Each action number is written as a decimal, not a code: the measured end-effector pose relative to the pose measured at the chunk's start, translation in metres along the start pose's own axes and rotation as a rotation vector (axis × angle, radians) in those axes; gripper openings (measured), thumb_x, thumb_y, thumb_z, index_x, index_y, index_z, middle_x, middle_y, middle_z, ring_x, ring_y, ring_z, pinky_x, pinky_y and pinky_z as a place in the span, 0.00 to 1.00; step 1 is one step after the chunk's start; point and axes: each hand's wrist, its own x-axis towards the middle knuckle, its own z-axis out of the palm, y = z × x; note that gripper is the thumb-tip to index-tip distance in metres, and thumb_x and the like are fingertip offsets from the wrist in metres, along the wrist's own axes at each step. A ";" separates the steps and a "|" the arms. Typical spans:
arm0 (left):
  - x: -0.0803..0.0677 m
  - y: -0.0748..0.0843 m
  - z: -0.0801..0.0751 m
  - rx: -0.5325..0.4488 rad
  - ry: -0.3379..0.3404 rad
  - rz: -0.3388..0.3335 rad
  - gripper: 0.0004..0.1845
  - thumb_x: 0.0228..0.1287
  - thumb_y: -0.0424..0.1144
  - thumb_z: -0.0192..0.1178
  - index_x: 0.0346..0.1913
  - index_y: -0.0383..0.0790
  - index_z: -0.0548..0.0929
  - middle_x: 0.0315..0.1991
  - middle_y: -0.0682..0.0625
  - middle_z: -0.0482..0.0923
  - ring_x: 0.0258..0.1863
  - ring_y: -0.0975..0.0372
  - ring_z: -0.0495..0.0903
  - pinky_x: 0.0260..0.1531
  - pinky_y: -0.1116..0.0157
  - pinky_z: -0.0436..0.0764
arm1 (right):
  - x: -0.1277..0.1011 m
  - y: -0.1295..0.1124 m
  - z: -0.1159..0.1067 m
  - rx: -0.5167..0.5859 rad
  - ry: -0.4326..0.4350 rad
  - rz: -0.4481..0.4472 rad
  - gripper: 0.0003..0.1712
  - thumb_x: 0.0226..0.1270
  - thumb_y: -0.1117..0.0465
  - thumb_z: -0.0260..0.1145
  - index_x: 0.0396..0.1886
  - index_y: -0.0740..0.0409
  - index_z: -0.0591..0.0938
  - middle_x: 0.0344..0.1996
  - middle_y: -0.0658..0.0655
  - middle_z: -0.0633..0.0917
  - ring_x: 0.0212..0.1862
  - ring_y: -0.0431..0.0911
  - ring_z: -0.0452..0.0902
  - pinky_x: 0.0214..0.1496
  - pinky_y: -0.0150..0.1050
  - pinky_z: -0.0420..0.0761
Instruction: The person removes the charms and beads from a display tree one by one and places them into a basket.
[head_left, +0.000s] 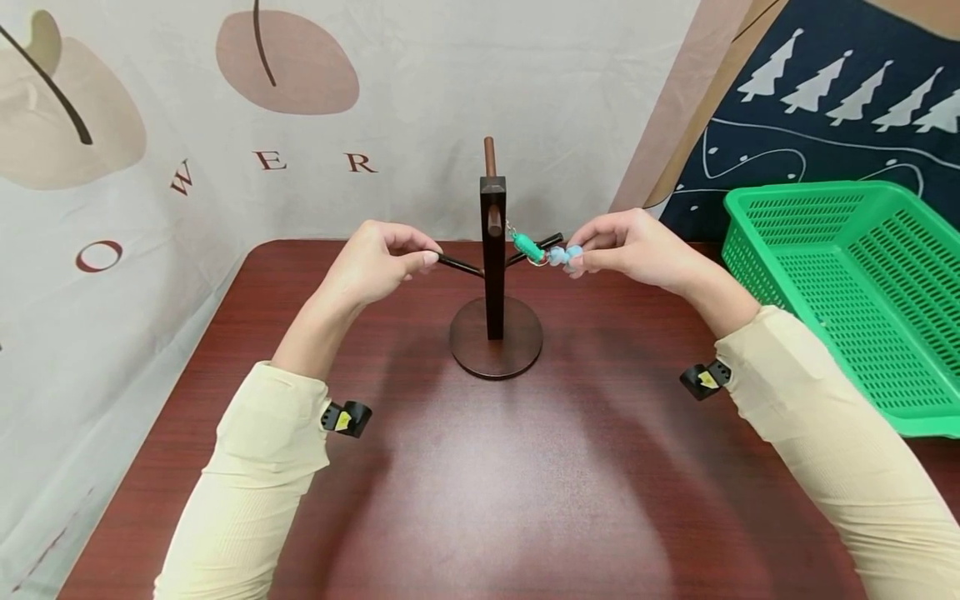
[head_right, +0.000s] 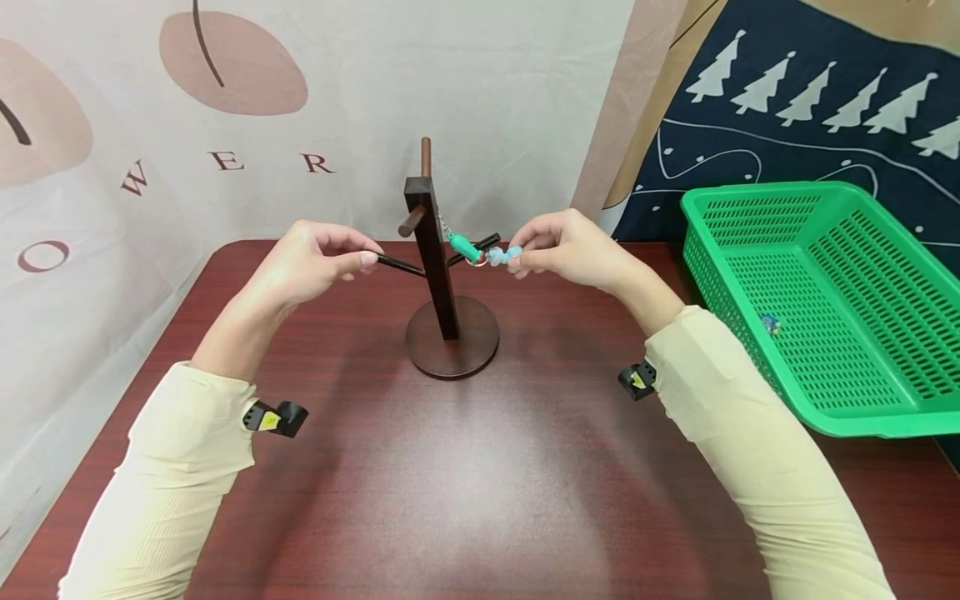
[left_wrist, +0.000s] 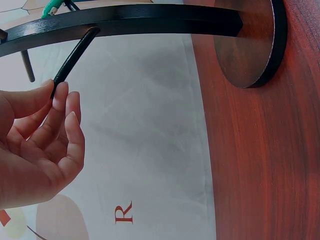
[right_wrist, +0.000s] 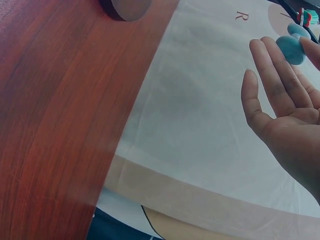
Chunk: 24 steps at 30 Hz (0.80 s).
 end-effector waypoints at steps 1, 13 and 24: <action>0.000 0.000 0.000 0.004 -0.004 0.004 0.09 0.60 0.33 0.60 0.40 0.31 0.82 0.29 0.50 0.79 0.28 0.65 0.76 0.31 0.70 0.76 | 0.000 0.000 0.000 0.007 -0.003 -0.001 0.12 0.60 0.65 0.65 0.41 0.67 0.80 0.30 0.59 0.85 0.35 0.46 0.81 0.38 0.34 0.78; 0.000 -0.001 -0.001 0.010 -0.022 0.006 0.09 0.61 0.34 0.59 0.41 0.31 0.82 0.30 0.48 0.79 0.30 0.64 0.77 0.33 0.69 0.76 | 0.003 0.006 0.009 0.060 -0.029 0.010 0.12 0.60 0.66 0.64 0.42 0.69 0.79 0.31 0.64 0.84 0.36 0.47 0.82 0.38 0.35 0.79; 0.000 -0.001 -0.001 -0.001 -0.023 0.004 0.09 0.61 0.34 0.60 0.41 0.31 0.82 0.29 0.48 0.80 0.30 0.64 0.77 0.33 0.69 0.76 | 0.003 0.005 0.008 0.082 -0.017 -0.019 0.12 0.62 0.67 0.61 0.44 0.70 0.78 0.33 0.60 0.84 0.37 0.50 0.81 0.40 0.37 0.79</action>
